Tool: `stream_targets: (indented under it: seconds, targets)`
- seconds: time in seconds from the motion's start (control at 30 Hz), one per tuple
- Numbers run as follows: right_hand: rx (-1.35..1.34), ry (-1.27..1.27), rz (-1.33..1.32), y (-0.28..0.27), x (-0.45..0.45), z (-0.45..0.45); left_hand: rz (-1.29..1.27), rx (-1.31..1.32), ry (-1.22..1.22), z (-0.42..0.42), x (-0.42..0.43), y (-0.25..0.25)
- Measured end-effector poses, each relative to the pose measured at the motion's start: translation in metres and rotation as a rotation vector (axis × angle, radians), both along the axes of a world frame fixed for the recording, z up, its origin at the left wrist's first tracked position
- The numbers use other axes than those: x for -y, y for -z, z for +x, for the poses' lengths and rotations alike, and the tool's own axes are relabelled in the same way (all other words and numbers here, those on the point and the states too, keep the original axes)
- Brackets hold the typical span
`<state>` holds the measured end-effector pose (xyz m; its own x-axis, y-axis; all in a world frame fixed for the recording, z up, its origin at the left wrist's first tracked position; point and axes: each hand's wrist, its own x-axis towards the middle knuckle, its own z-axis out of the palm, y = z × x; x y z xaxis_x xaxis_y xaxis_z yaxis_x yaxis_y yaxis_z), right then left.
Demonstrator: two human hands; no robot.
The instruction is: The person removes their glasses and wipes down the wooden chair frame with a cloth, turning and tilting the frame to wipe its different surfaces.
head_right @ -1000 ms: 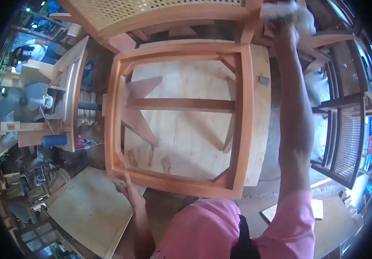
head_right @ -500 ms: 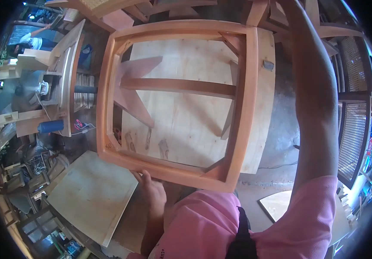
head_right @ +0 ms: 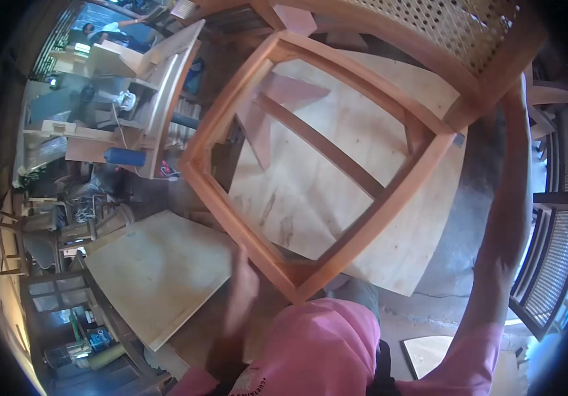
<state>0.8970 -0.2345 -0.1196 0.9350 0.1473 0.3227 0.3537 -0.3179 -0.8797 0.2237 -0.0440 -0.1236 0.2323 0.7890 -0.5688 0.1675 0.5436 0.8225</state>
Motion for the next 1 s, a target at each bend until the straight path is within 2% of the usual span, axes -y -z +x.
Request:
stream_targets:
  seconds: [0.07,0.17,0.2,0.3,0.33,0.4,0.47,0.63,0.67,0.73,0.77,0.83,0.87,0.9,0.97,1.0]
  targets:
    - [-0.027,0.028,0.041,0.003,0.016,-0.01,-0.005,-0.045,-0.054,0.01,0.052,-0.012]
    - [-0.06,0.065,0.118,0.008,0.044,-0.033,0.12,0.07,-0.081,0.0,0.061,-0.003]
    - [-0.072,0.074,0.148,0.009,0.053,-0.042,0.102,-0.054,-0.01,0.001,0.055,-0.018]
    - [-0.108,0.095,0.269,0.012,0.084,-0.074,0.213,-0.078,0.047,-0.01,0.027,-0.018]
    - [-0.125,0.104,0.332,0.015,0.098,-0.088,0.252,-0.281,0.095,-0.027,0.013,0.005]
    - [-0.158,0.106,0.448,0.018,0.119,-0.117,0.224,-0.348,0.137,-0.03,-0.019,0.009]
    - [-0.184,0.092,0.572,0.019,0.135,-0.145,-0.096,-0.263,0.075,-0.021,-0.056,-0.007]
    - [-0.232,-0.034,0.927,0.028,0.177,-0.24,0.312,-0.34,0.386,0.011,-0.146,-0.004]
    - [-0.179,-0.052,0.876,0.032,0.181,-0.26,0.396,-0.354,0.451,0.022,-0.162,-0.007]
    - [0.056,0.111,0.368,0.026,0.179,-0.298,0.461,-0.429,0.573,0.049,-0.181,-0.039]
    - [0.168,0.225,0.135,0.024,0.177,-0.317,0.559,-0.415,0.608,0.059,-0.204,-0.022]
    - [-0.027,0.29,0.509,-0.002,0.148,-0.357,0.708,-0.377,0.668,0.082,-0.244,0.007]
    - [-0.076,0.301,0.643,-0.001,0.146,-0.368,0.759,-0.356,0.694,0.094,-0.253,0.009]
    - [-0.127,0.312,0.777,-0.002,0.143,-0.377,0.754,-0.457,0.699,0.105,-0.251,-0.001]
    - [-0.133,0.405,0.751,-0.008,0.137,-0.388,0.74,-0.66,0.708,0.119,-0.237,-0.026]
    - [-0.113,0.42,0.722,-0.002,0.141,-0.387,0.844,-0.675,0.697,0.115,-0.238,-0.017]
